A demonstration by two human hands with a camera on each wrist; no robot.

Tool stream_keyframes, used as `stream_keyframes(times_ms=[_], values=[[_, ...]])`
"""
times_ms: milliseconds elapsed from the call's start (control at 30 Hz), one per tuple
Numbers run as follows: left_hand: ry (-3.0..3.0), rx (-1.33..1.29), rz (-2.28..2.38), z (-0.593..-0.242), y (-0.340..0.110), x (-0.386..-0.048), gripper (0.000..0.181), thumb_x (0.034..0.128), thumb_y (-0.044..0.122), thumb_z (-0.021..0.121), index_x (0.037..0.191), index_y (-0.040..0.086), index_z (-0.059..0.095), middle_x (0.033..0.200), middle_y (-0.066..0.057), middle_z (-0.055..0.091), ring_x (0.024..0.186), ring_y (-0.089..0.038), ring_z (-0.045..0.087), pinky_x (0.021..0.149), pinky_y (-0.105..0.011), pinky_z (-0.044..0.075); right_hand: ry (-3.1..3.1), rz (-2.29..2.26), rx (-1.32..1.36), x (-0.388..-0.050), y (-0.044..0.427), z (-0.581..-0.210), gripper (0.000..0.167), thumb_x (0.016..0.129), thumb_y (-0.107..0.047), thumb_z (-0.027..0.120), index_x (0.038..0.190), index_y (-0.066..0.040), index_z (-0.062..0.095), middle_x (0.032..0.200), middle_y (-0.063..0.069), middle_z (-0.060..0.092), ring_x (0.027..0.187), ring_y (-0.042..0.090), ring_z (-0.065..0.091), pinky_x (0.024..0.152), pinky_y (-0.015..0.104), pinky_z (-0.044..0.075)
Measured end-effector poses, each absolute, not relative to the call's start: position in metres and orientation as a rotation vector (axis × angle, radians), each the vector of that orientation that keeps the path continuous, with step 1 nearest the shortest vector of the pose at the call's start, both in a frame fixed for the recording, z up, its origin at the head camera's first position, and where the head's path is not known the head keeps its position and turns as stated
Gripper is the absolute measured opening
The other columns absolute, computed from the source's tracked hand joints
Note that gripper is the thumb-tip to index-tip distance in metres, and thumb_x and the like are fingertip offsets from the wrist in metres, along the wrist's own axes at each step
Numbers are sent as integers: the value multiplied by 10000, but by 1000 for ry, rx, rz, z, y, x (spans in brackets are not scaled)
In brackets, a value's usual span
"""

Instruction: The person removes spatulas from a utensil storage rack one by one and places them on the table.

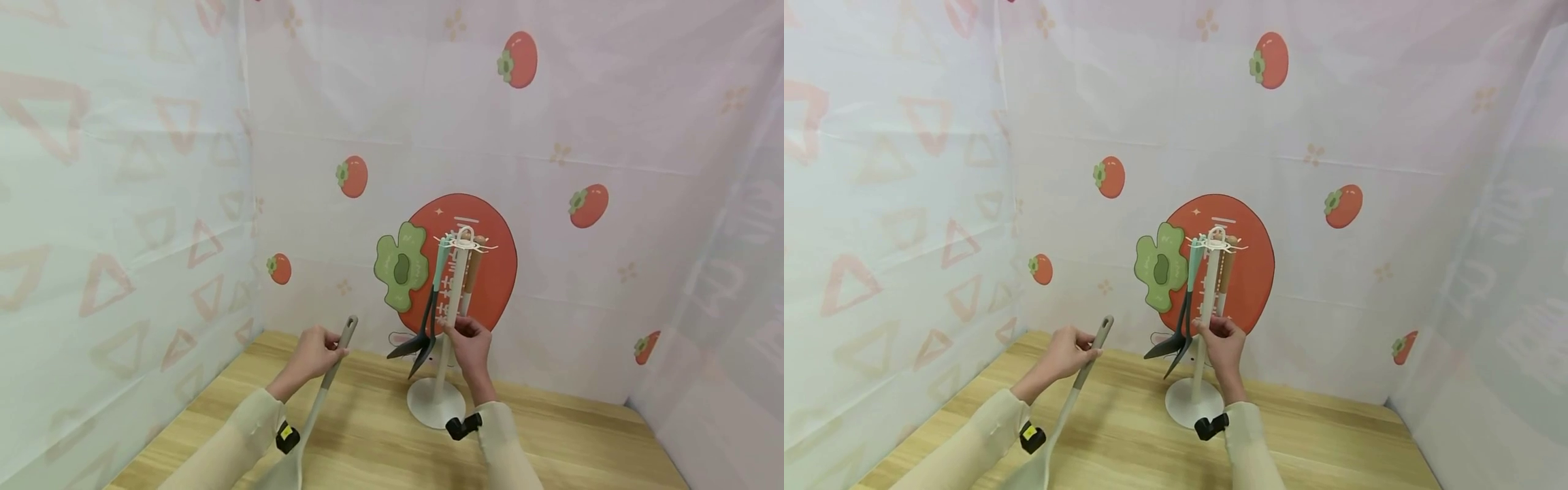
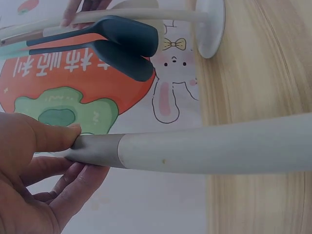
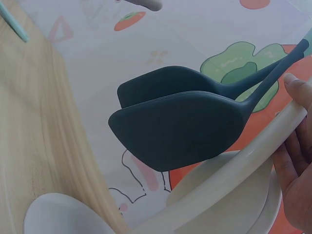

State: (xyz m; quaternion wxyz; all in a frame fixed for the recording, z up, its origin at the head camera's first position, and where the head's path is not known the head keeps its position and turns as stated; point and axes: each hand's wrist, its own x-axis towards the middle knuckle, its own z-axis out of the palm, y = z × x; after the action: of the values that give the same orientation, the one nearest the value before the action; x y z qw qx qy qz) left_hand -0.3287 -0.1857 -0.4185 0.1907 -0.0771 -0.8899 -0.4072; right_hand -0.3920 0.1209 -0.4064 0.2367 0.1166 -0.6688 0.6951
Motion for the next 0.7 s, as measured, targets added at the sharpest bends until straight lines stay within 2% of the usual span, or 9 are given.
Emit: stream_keyframes(times_ms=[400, 700], values=[[-2523, -215, -1087, -432, -199, -330, 55, 840, 14, 784, 804, -28, 784, 616, -27, 670, 518, -97, 511, 487, -251, 443, -1812, 1932, 324, -393, 121, -406, 241, 834, -46, 827, 970, 108, 700, 798, 15, 671, 745, 105, 630, 639, 209, 544], [-2543, -186, -1000, -444, -208, -335, 139, 834, 51, 798, 704, 24, 754, 571, 7, 627, 499, -94, 475, 467, -244, 410, -1813, 1953, 337, -397, 123, -409, 230, 840, -38, 821, 982, 107, 712, 828, -15, 704, 755, 84, 653, 662, 219, 563]])
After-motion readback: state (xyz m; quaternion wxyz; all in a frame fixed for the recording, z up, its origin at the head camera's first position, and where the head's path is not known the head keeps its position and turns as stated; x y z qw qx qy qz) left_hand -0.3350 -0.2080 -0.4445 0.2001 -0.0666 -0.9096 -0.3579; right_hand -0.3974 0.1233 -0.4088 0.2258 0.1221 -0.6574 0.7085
